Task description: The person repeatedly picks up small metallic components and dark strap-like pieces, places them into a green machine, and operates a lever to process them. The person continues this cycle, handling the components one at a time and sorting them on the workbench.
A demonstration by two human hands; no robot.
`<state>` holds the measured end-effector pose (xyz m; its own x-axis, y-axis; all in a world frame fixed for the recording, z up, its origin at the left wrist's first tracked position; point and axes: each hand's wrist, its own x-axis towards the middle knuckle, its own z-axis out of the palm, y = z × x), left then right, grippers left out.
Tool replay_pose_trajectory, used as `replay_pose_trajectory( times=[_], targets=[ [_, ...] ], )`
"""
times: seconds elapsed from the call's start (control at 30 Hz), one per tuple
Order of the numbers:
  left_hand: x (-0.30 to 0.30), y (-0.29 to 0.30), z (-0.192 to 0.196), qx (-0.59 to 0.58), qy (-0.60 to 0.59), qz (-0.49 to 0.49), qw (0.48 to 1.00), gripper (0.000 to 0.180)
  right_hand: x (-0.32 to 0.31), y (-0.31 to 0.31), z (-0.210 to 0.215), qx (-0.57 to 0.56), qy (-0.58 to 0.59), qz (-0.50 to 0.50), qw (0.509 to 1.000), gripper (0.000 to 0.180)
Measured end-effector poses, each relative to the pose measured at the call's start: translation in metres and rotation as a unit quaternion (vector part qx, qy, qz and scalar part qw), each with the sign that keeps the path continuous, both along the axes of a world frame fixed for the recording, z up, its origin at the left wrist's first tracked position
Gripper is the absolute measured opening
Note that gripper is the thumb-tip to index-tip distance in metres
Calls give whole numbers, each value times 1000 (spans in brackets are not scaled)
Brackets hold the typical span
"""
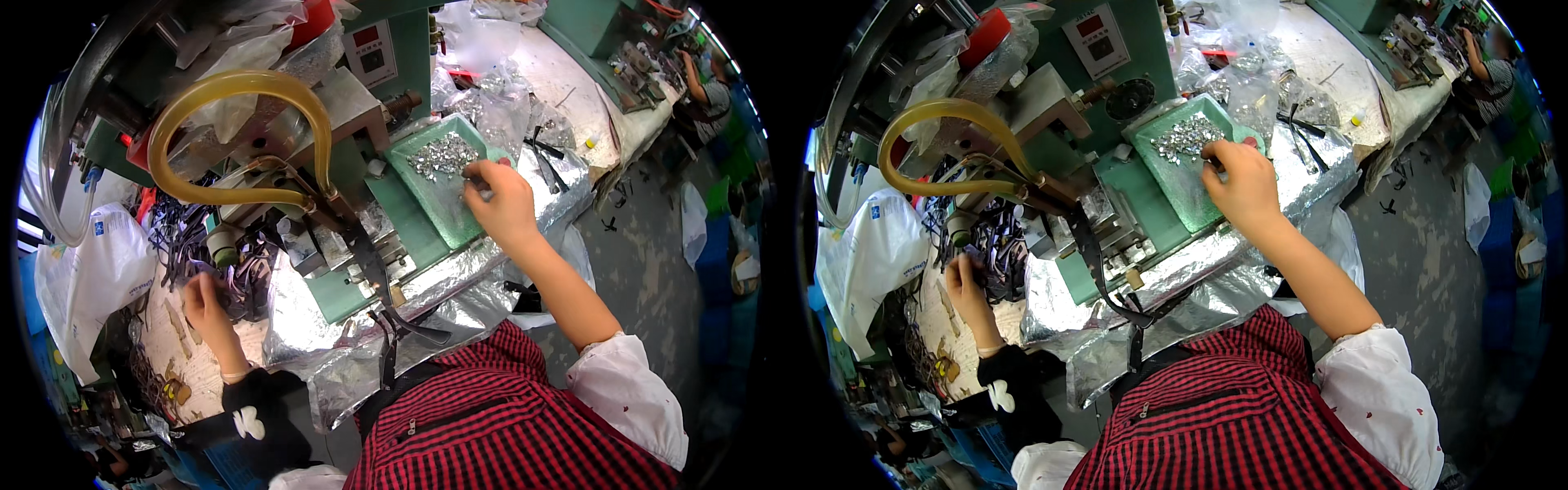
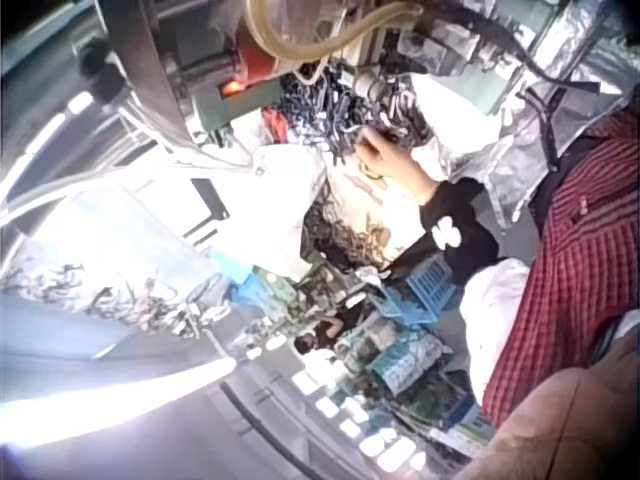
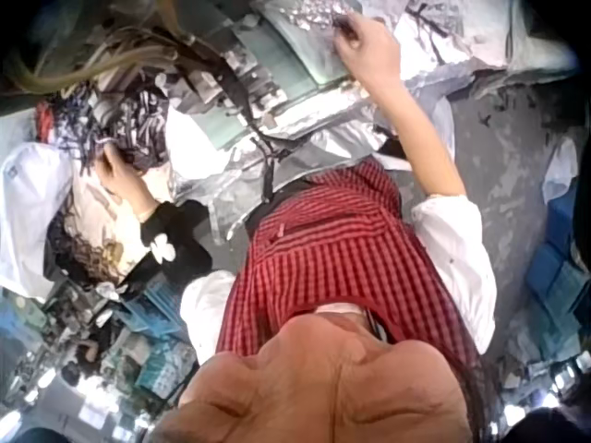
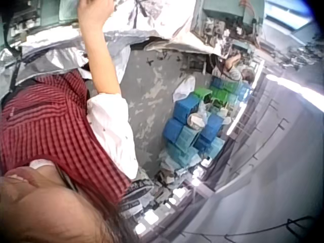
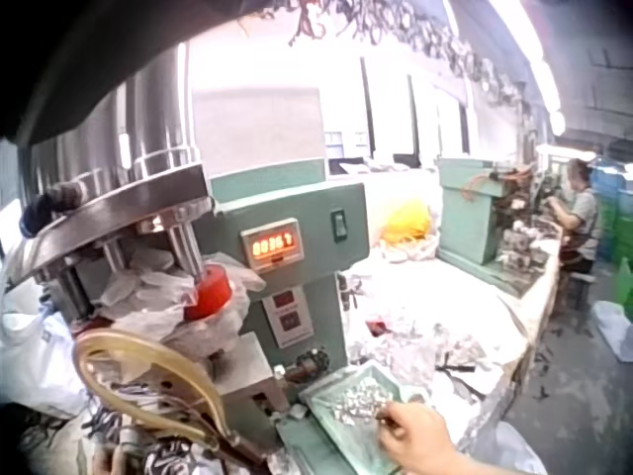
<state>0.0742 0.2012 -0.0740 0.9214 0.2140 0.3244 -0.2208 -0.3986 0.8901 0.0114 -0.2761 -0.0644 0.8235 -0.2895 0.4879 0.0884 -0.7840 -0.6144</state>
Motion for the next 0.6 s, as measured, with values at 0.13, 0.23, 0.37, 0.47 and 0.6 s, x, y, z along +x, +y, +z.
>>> replay_pose_trajectory(
  times=[0.13, 0.23, 0.37, 0.47, 0.6],
  targets=[
    [-35, -41, 23, -116, 59, 55, 990, 33, -7, -1, -4, -9, -30, 13, 999, 18],
    [-52, -58, 45, -142, 29, 23, 989, 31, -1, 13, 3, 150, 0, 51, 987, 16],
    [-70, -91, 84, -104, -80, -18, 991, 26, 1, 40, 44, 308, 44, 116, 943, 15],
    [-73, -136, 126, -68, -227, -123, 964, 22, 10, 77, 64, 236, -66, 177, 953, 14],
    [-45, -159, 139, -11, -290, -119, 949, 19, 11, 124, 67, 365, -68, 234, 899, 36]
  ],
)
